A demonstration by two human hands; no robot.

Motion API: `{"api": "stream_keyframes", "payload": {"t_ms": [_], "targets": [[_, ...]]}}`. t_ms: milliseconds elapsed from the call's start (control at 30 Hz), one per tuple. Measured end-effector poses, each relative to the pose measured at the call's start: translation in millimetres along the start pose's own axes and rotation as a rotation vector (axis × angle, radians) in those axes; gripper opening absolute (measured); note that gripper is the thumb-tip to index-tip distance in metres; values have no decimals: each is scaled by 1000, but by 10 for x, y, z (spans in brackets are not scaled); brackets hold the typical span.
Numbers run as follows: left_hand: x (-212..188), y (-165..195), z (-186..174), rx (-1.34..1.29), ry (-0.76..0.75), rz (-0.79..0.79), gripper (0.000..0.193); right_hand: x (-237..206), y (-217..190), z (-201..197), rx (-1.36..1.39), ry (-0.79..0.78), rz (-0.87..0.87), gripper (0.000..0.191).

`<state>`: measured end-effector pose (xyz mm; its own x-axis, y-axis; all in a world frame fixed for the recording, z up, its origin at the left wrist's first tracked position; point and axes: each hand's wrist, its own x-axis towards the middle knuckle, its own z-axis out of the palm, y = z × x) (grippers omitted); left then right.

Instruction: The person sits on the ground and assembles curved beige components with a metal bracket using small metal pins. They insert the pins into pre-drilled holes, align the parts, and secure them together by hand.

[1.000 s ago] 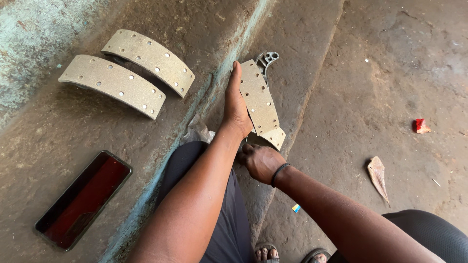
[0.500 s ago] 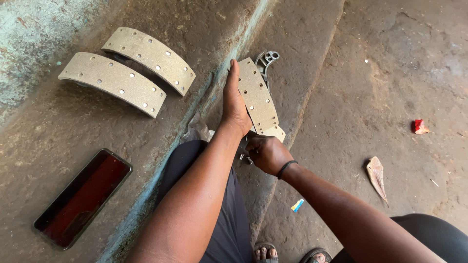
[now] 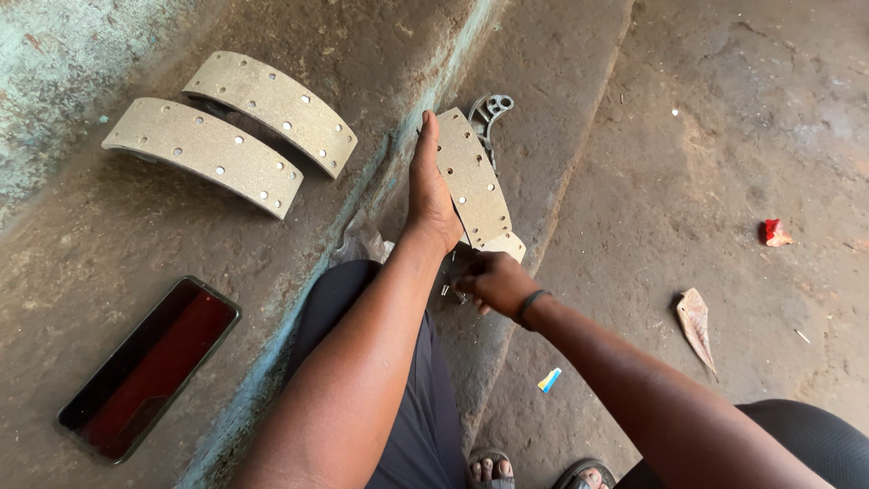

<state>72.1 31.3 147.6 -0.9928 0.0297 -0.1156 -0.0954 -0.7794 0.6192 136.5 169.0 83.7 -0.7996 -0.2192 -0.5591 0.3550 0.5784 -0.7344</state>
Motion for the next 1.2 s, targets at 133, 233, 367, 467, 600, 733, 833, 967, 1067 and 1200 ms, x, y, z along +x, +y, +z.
{"api": "stream_keyframes", "payload": {"t_ms": [133, 233, 367, 467, 600, 733, 833, 967, 1067, 1200], "targets": [[11, -17, -7, -6, -15, 14, 97, -9, 38, 149, -528, 170, -303, 27], [20, -17, -14, -10, -22, 10, 96, 24, 95, 228, -611, 206, -386, 30], [24, -4, -19, 9, -15, 15, 96, 97, 112, 253, -653, 165, -351, 24], [22, -1, -16, 26, -4, 1, 97, 120, 93, 227, -644, 156, -317, 23], [23, 13, -13, 20, -18, 13, 97, 134, 73, 134, -427, 117, -201, 14], [16, 42, -13, 23, 10, 11, 98, 137, 87, -28, 163, -75, -51, 9], [8, 58, -2, -7, 13, 28, 98, 80, 118, -186, 487, -178, -32, 6], [-11, 71, 2, -24, 17, 38, 97, -54, 147, -371, 715, -269, -11, 9], [-15, 61, 13, -27, 8, 45, 95, -131, 140, -412, 739, -312, -17, 9], [-33, 25, 20, -16, 21, 60, 94, -193, 110, -379, 706, -300, -25, 10]]}}
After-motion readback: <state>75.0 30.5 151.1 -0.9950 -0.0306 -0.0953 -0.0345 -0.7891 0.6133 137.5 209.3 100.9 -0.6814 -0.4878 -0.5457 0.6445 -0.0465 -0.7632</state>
